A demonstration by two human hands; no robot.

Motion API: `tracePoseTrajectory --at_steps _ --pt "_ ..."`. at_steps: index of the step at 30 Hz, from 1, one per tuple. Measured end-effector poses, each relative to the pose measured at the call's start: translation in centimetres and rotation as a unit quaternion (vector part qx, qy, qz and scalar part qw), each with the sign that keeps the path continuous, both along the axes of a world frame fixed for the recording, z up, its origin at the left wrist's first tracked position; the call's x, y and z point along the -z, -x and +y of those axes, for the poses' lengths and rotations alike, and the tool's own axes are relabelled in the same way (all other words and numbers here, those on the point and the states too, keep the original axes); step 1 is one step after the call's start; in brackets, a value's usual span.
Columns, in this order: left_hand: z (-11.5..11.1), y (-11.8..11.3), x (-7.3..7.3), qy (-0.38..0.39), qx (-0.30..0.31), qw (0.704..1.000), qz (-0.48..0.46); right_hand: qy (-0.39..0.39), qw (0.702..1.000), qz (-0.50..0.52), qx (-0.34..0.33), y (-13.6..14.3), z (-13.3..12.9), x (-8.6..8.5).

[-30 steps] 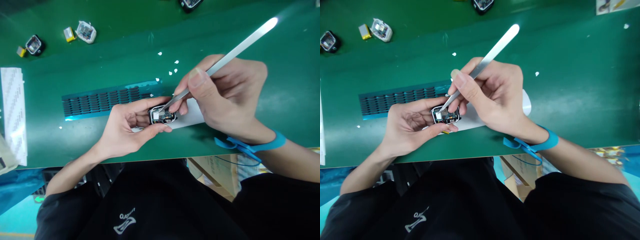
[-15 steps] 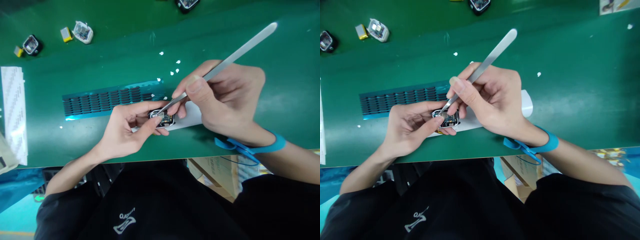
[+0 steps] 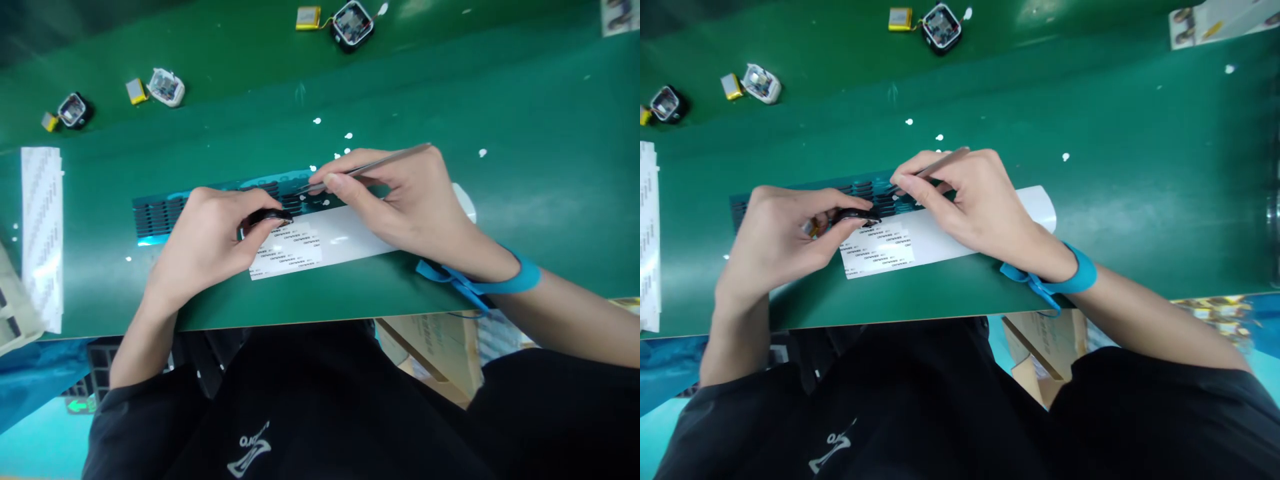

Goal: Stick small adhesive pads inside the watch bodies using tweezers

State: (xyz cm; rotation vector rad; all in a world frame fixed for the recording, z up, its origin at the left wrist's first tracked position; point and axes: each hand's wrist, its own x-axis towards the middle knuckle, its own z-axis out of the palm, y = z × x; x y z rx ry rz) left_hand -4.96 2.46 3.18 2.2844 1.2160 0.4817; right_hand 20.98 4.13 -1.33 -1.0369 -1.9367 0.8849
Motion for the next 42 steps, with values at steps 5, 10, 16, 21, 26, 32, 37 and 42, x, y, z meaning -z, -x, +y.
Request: tracePoseTrajectory --at_steps 5,10,16,21,26,32,37,42 --pt "0.3 -0.4 1.6 -0.011 0.054 0.998 0.024 0.008 1.0 -0.001 -0.02 -0.1 0.1 0.2" --pt "0.7 -0.4 3.2 -0.083 0.096 0.992 0.022 -0.085 0.995 -0.052 -0.031 -0.3 0.1 0.8" --pt "1.2 -0.4 4.3 -0.12 0.098 0.988 0.007 -0.195 0.973 -0.12 -0.019 -0.5 -0.2 1.7" --pt "1.1 -0.4 3.8 -0.148 0.12 0.982 0.015 -0.197 0.978 -0.048 0.05 -0.5 0.3 0.3" --pt "0.5 -0.7 2.5 -0.081 0.017 0.97 -0.228 -0.222 0.971 -0.025 0.087 -0.9 0.0 -0.9" --pt "2.3 0.1 3.2 0.183 -0.268 0.827 -0.459 -0.322 0.943 -0.031 0.074 -0.9 -0.2 0.0" --pt "2.5 0.2 3.8 0.2 -0.294 0.814 -0.459 -0.384 0.922 -0.042 0.028 -0.7 -0.9 -0.7" --pt "0.8 -1.9 3.0 0.207 -0.297 0.789 -0.496 -0.353 0.922 -0.135 -0.087 -1.0 -2.0 -2.1"
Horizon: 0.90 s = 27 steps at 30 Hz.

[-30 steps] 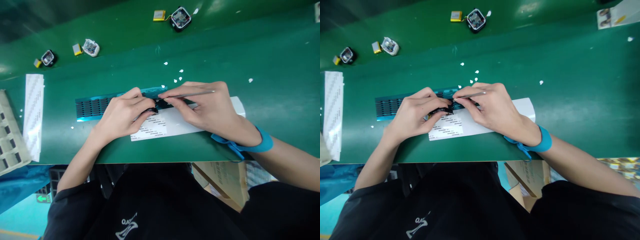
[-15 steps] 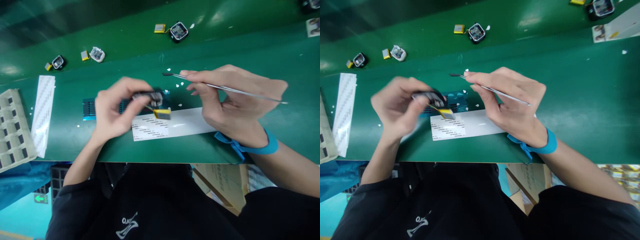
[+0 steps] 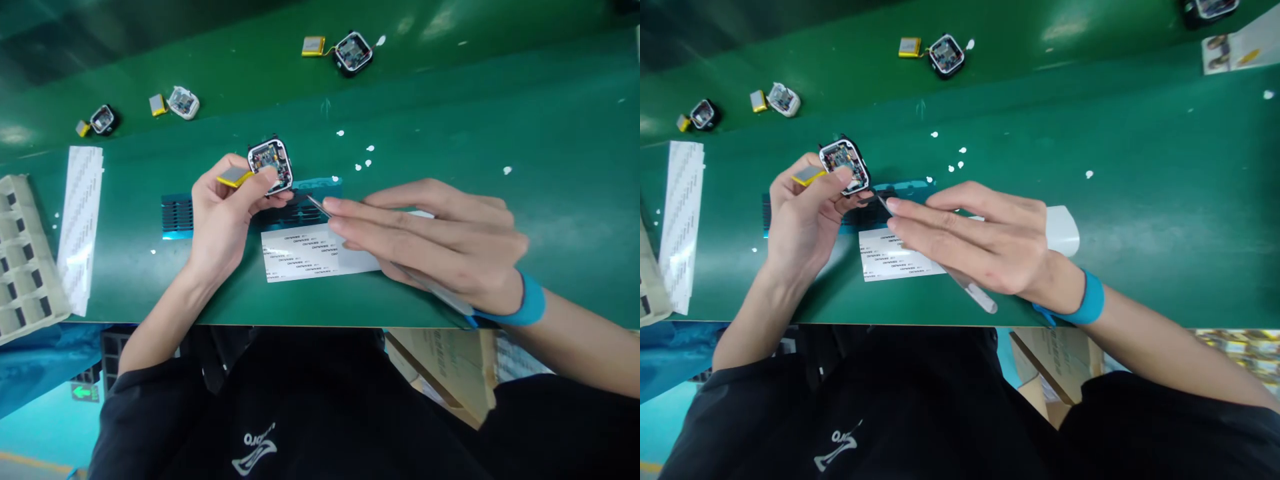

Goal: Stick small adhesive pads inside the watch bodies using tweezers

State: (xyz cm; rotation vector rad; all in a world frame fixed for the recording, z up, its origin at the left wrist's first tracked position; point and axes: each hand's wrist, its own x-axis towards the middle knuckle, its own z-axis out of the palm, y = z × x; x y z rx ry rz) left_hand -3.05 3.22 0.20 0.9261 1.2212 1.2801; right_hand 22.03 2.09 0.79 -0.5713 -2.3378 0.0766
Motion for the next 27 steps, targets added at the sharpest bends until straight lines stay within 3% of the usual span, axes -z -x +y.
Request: tracePoseTrajectory --at_steps 9,14,21,27 --pt "-1.0 -0.8 -0.7 0.019 0.027 0.998 -0.055 0.004 1.0 -0.025 -0.006 0.0 -0.2 0.2" --pt "-1.1 -0.8 -0.6 0.022 0.025 0.999 -0.014 -0.002 0.999 -0.043 -0.015 -0.1 -0.4 0.1" --pt "-1.0 -0.4 -0.3 0.011 0.053 0.998 0.034 0.07 0.997 -0.027 -0.007 -0.7 -0.2 0.4" --pt "-1.6 -1.2 -0.2 0.004 0.035 0.998 0.054 0.04 0.999 -0.018 -0.017 -0.2 0.1 0.6"
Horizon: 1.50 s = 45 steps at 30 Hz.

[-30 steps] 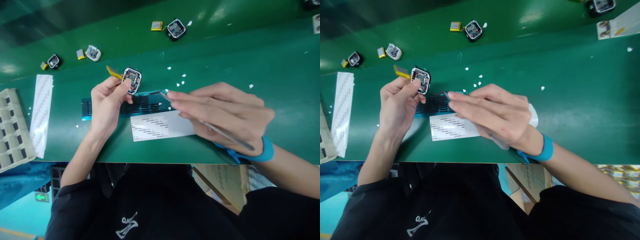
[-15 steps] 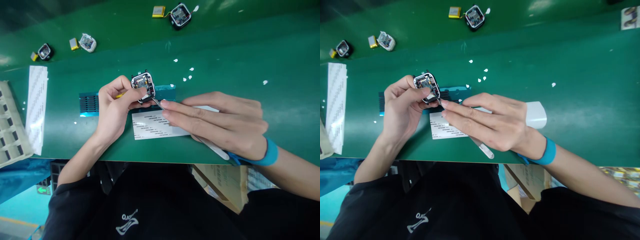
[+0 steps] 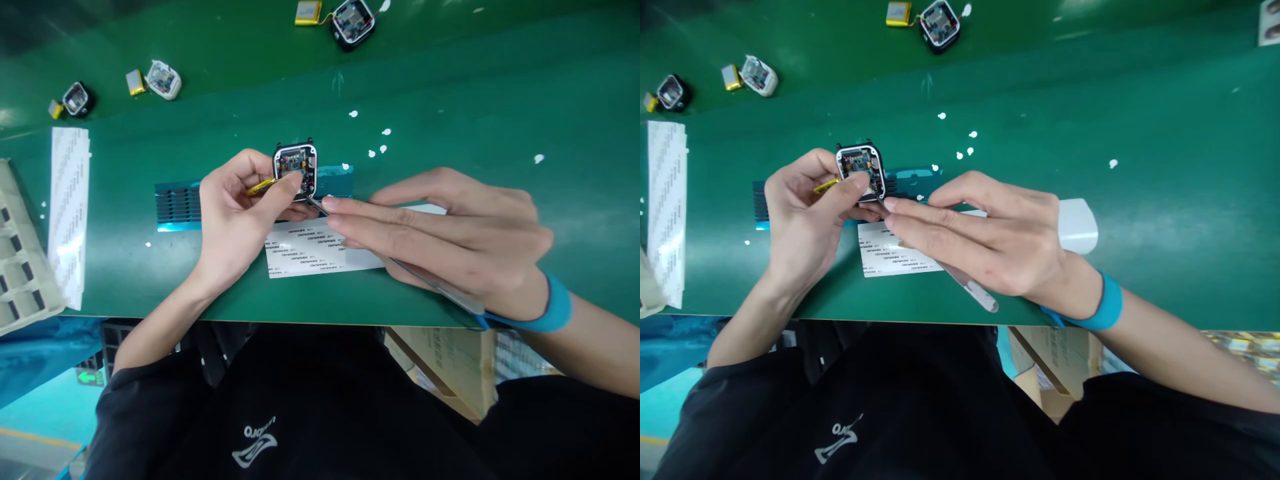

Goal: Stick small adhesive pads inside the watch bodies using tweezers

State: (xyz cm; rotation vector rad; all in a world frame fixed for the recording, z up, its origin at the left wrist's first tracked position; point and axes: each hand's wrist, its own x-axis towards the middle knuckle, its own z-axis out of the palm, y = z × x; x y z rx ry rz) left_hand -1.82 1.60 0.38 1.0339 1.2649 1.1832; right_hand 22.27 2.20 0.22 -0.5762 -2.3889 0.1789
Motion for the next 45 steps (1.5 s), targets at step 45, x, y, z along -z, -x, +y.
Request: tracePoseTrajectory --at_steps 45 --pt "-0.1 0.5 -0.6 0.037 0.044 0.998 -0.039 -0.011 0.989 0.146 0.027 1.2 0.9 0.6"
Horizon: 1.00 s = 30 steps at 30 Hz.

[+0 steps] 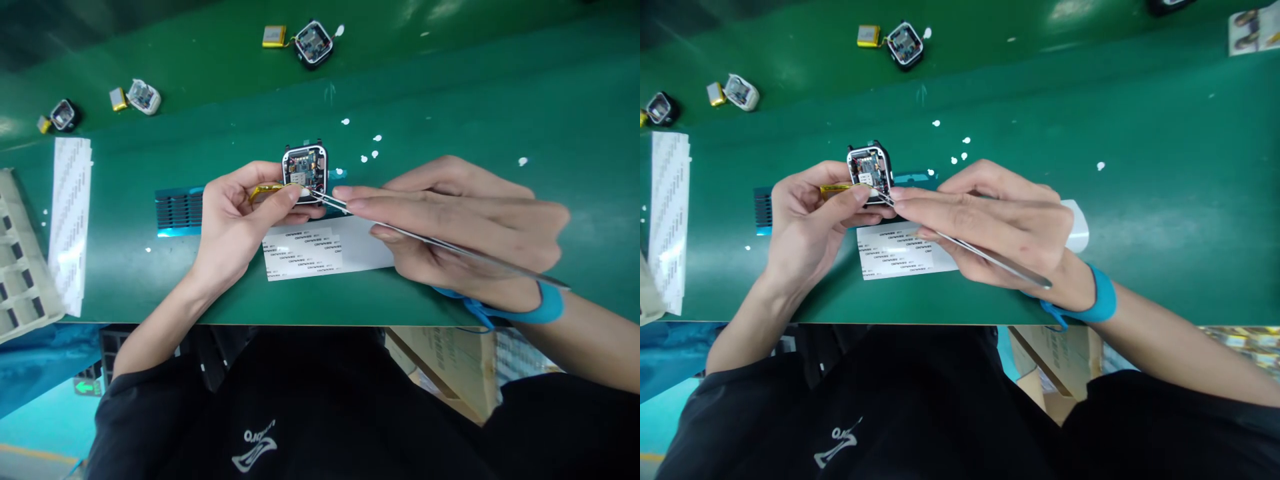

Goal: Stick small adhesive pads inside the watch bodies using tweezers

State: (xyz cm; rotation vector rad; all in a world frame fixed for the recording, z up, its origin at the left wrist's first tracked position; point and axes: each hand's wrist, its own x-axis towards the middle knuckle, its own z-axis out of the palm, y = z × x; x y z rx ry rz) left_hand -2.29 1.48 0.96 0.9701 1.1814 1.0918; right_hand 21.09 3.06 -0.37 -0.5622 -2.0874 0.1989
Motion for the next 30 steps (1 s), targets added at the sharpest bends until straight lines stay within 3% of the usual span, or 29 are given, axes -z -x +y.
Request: tracePoseTrajectory --at_steps 6,12,16,20,25,30 --pt "0.1 0.2 -0.2 0.018 0.014 0.997 -0.071 -0.02 1.0 0.022 0.007 0.5 0.3 0.7" --pt "0.1 0.1 0.0 0.019 0.018 1.0 -0.005 0.0 1.0 0.019 -0.001 0.3 0.1 0.7" --pt "0.1 0.0 0.2 0.012 0.009 1.0 -0.003 0.028 1.0 -0.003 0.001 -0.2 0.0 0.3" --pt "0.2 -0.2 0.5 0.007 -0.008 1.0 0.005 0.057 0.997 -0.018 -0.047 -0.7 0.1 0.2" --pt "0.2 -0.1 0.5 0.022 0.001 1.0 0.007 0.144 0.989 -0.007 -0.037 -0.8 0.1 0.2" --pt "0.3 0.0 0.2 0.029 0.011 1.0 -0.002 0.142 0.989 0.001 -0.032 -0.6 -0.1 0.0"
